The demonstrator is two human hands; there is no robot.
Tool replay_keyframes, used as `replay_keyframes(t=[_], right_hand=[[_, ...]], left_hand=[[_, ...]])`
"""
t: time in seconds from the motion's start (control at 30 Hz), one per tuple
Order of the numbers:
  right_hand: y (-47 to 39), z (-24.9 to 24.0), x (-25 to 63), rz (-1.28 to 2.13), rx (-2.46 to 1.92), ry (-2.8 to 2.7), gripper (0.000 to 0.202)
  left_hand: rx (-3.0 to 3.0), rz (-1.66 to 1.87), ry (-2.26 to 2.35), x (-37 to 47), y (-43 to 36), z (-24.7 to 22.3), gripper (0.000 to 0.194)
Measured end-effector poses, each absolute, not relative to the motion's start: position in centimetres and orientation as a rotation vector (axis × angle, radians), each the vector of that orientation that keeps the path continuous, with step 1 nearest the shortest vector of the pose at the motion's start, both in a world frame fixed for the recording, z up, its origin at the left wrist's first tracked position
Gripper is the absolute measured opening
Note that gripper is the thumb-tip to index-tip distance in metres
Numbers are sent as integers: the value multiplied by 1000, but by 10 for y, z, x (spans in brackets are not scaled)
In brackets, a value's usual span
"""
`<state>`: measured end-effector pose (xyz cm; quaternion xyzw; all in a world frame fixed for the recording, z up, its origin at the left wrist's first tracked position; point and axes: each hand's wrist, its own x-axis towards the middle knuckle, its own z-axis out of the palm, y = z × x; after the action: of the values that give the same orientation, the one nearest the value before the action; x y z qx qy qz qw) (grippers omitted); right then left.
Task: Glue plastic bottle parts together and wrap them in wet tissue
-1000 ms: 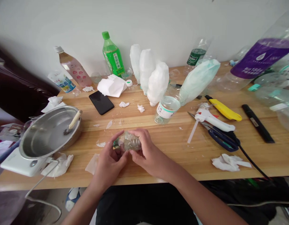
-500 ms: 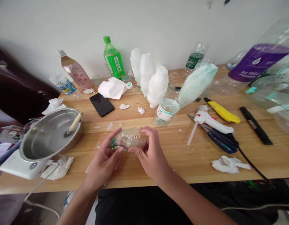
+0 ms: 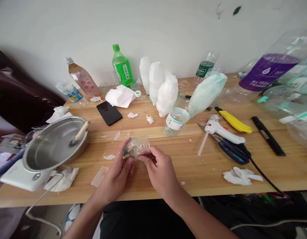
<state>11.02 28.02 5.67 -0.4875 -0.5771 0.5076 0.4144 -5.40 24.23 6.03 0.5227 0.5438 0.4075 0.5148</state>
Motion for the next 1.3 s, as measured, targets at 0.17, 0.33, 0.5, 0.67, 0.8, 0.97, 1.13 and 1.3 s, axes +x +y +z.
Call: replay_keyframes(t=[0.17,0.33,0.5,0.67,0.8,0.97,1.13,1.3], right_hand=[[280,55,109,1345,-1219,-1432,13],[280,57,106,1399,-1201,-1386,12],[286,59,105,1575,-1170,-1318,12],[287,64,109,1610,-1109,-1371,18],[284,67,109,1653,-1191,-1295,33],[283,64,104,1592,-1255,-1157,35],[283,66,101,1616,-1217,-1108,32],[283,63,98,1676,-1196,-990,31]], left_hand=[[1296,956,1242,-54,244,60,56],[1316,989,1267,-52,245,58,56],[1315,970,1272,-52,242,55,57],[1247,1003,1256,-51,244,58,59],[1201,1088,1274,-53,248,61,54],[1223,1114,1287,-57,249,60,49],[1338,1080,1405,-58,246,57,49],[1463,1098,1449,-57,244,53,48]])
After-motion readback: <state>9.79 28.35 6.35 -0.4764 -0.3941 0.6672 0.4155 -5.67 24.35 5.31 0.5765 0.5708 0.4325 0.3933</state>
